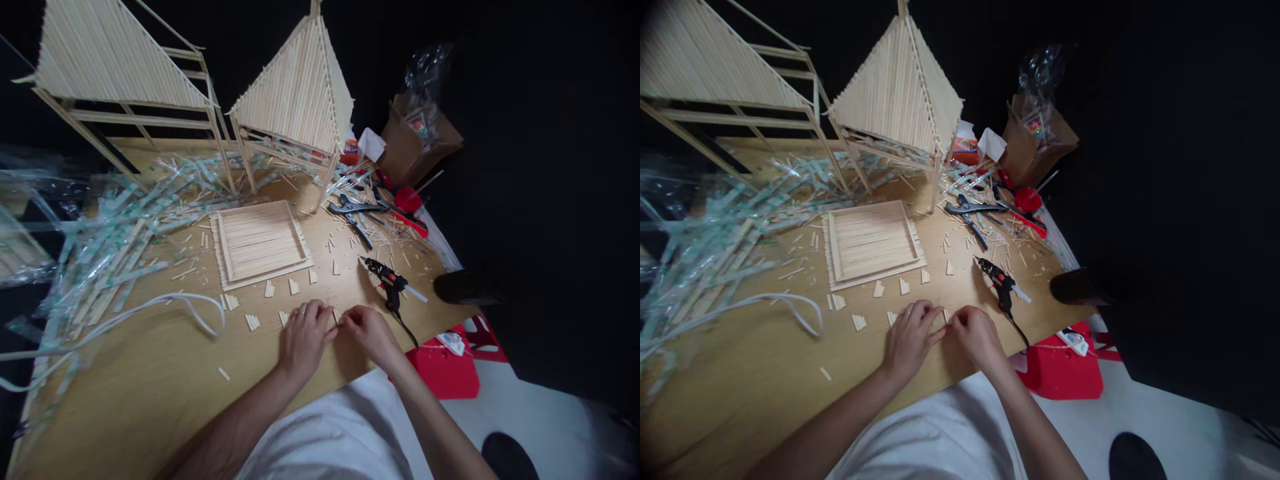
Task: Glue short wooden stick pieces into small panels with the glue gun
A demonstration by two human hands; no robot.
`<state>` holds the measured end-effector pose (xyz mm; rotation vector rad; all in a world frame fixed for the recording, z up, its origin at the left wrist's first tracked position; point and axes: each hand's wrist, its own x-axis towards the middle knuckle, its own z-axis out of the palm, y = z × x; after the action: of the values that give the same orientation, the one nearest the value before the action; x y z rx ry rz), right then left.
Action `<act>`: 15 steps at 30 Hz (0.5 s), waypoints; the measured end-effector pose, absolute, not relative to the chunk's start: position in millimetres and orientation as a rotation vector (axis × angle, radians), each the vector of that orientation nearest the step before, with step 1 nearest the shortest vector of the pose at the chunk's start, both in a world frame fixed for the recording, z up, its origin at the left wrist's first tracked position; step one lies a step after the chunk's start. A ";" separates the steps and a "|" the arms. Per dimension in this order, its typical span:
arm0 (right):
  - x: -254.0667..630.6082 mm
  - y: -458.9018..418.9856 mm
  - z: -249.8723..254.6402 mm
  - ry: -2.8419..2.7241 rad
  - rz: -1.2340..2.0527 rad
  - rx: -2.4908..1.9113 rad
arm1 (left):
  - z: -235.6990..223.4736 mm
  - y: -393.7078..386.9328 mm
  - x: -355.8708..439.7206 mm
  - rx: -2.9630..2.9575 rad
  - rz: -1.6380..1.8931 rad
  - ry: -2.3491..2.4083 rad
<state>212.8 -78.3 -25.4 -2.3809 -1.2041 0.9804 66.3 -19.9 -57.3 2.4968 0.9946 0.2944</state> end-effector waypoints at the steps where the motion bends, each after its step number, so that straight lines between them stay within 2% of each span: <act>1: 213.8 -78.3 -26.4 -1.198 0.989 -2.372 | -57.3 -19.7 67.2 2.500 0.296 0.999; 15: 219.9 -82.3 -35.0 -1.143 1.057 -2.192 | -55.2 -17.6 69.8 2.593 0.311 0.959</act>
<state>219.9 -82.3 -35.0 -2.1924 -1.1429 1.0574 69.8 -17.6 -55.2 2.5929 0.9587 0.3112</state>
